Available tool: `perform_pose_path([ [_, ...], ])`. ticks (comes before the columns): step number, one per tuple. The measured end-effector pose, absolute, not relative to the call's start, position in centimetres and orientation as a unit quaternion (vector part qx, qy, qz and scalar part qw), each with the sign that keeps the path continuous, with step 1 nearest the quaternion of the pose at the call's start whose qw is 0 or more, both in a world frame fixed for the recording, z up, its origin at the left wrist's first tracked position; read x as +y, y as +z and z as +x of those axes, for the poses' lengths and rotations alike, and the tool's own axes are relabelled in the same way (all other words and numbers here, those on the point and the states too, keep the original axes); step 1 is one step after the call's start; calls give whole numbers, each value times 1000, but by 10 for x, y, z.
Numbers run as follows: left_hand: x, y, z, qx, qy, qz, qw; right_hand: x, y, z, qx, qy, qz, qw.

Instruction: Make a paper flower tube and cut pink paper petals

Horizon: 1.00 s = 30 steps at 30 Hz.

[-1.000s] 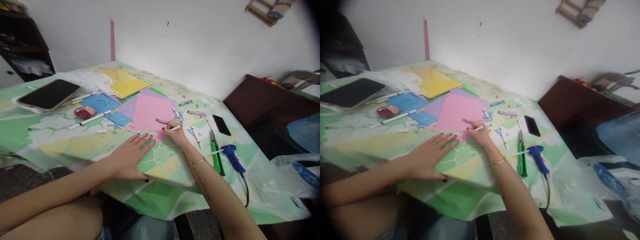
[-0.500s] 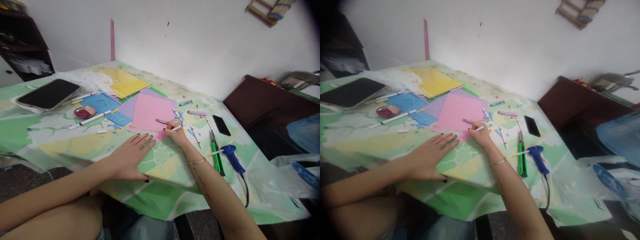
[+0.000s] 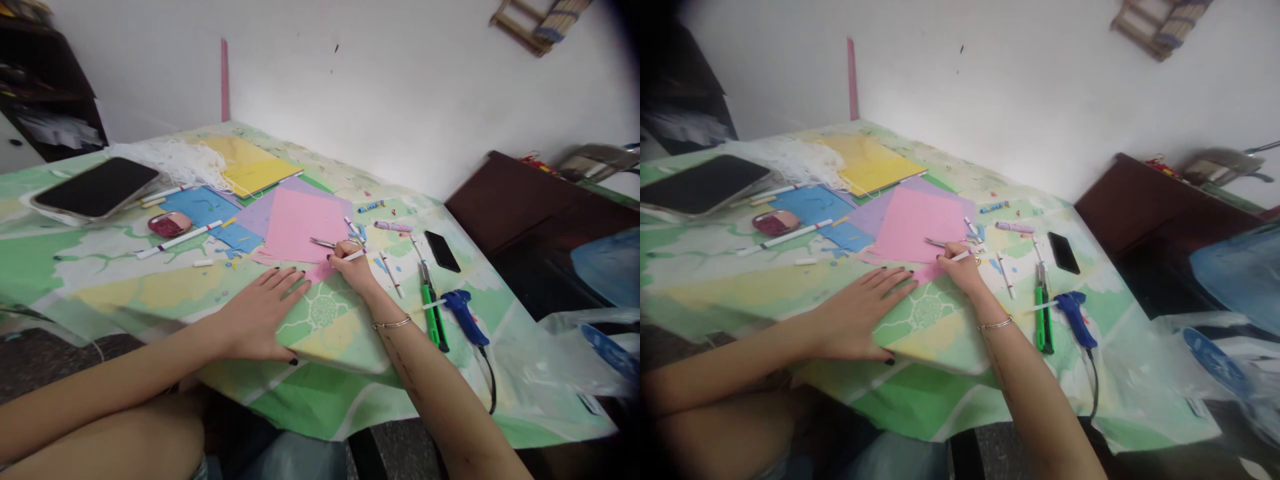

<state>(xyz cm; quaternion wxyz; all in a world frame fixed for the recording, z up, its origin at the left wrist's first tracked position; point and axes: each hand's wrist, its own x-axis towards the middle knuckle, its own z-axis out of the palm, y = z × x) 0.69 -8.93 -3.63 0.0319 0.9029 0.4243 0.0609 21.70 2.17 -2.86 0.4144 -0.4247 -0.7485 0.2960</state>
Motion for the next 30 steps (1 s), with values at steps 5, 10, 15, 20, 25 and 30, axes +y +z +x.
perform_pose_path([
  [5, -89, -37, 6, 423, 66, 903, 39, 21, -28, 217, -753, 295, -426, 406],
  [10, -89, -37, 7, 424, 65, 902, 40, 21, -29, 217, -758, 294, -426, 397],
  [15, -89, -36, 6, 421, 66, 904, 36, 21, -29, 217, -760, 301, -422, 392],
  [20, -90, -37, 6, 420, 72, 904, 41, 22, -28, 218, -757, 307, -427, 388],
  [25, -89, -37, 6, 423, 67, 903, 44, 23, -29, 218, -754, 320, -416, 396],
  [30, -89, -37, 6, 421, 67, 904, 42, 26, -33, 220, -741, 328, -410, 419],
])
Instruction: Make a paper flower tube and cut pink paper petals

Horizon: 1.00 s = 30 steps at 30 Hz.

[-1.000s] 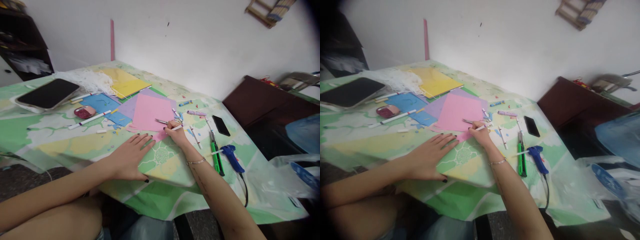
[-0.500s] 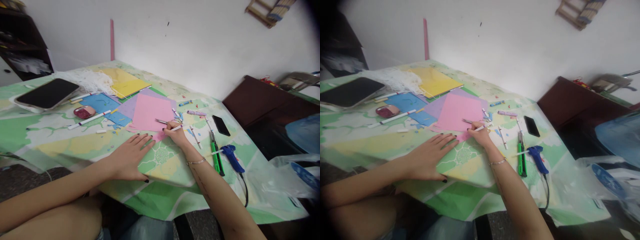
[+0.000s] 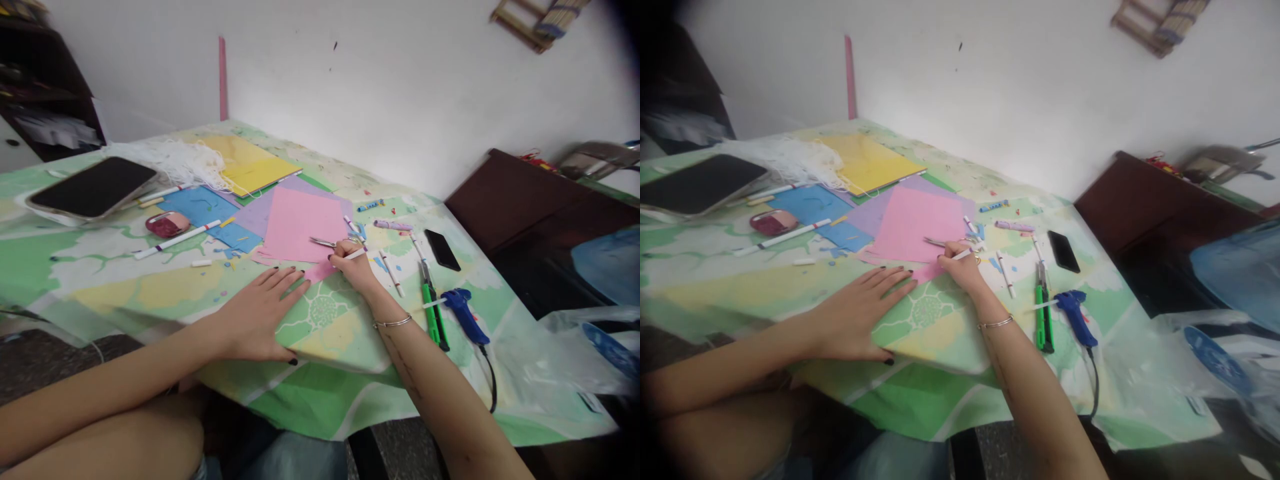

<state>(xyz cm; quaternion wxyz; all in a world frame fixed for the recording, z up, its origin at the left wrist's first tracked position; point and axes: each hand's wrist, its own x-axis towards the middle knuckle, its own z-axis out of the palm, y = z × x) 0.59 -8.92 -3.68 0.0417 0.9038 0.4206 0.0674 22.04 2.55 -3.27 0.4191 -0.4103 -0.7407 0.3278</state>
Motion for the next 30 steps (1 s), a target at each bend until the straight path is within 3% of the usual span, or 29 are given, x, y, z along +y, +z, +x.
perform_pose_path([
  [14, -89, -37, 6, 420, 68, 904, 41, 22, -28, 217, -755, 301, -424, 399],
  [30, -89, -38, 6, 421, 71, 903, 43, 23, -28, 220, -748, 354, -408, 385],
])
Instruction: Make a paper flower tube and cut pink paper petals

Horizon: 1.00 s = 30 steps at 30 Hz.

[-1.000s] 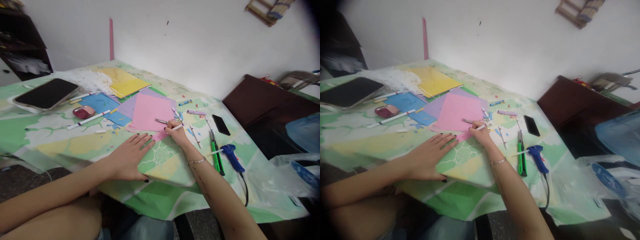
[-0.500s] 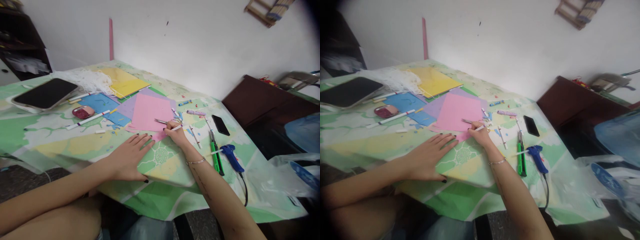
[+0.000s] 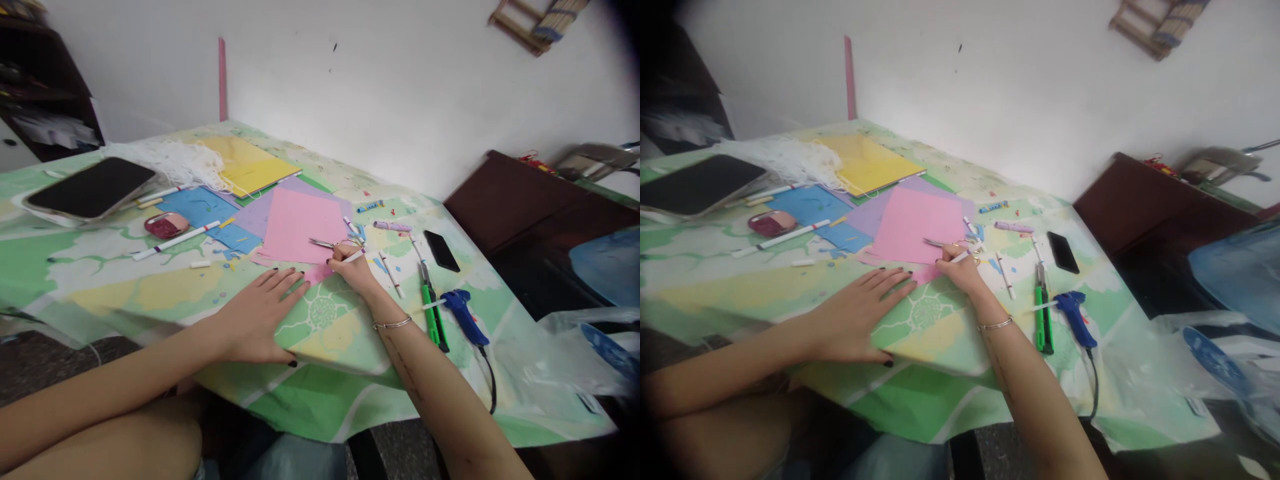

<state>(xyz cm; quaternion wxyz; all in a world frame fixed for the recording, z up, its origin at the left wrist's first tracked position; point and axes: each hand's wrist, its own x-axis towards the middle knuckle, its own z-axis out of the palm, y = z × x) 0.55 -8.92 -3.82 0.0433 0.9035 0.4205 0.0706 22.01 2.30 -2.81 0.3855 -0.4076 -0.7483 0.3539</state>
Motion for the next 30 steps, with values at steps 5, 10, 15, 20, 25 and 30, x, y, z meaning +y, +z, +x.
perform_pose_path([
  [5, -89, -37, 6, 421, 74, 903, 47, 24, -29, 220, -751, 347, -403, 392],
  [10, -89, -37, 6, 419, 72, 904, 44, 25, -31, 221, -746, 332, -411, 405],
  [15, -89, -37, 6, 419, 68, 905, 35, 24, -30, 221, -741, 329, -421, 408],
  [20, -89, -37, 6, 419, 70, 905, 32, 22, -28, 219, -751, 323, -415, 399],
  [25, -89, -37, 6, 420, 64, 905, 31, 23, -29, 220, -760, 322, -402, 397],
  [30, -89, -36, 7, 422, 61, 904, 33, 25, -31, 221, -760, 336, -395, 393],
])
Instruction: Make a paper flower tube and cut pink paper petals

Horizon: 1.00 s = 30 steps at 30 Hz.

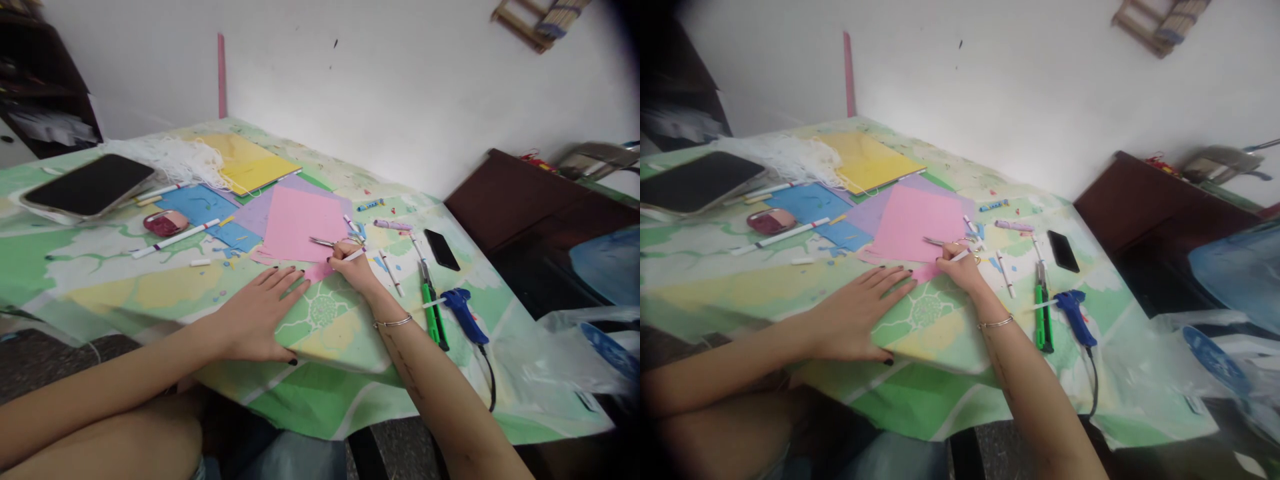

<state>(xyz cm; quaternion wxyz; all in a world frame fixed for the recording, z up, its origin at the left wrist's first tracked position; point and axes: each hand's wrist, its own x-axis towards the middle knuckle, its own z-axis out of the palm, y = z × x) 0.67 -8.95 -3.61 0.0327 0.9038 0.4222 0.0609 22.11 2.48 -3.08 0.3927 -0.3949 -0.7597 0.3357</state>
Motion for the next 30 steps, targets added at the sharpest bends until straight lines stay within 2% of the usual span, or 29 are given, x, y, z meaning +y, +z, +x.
perform_pose_path([
  [15, -89, -38, 6, 417, 74, 905, 25, 27, -35, 223, -736, 317, -414, 431],
  [30, -89, -37, 6, 417, 68, 906, 28, 21, -29, 218, -756, 301, -412, 410],
])
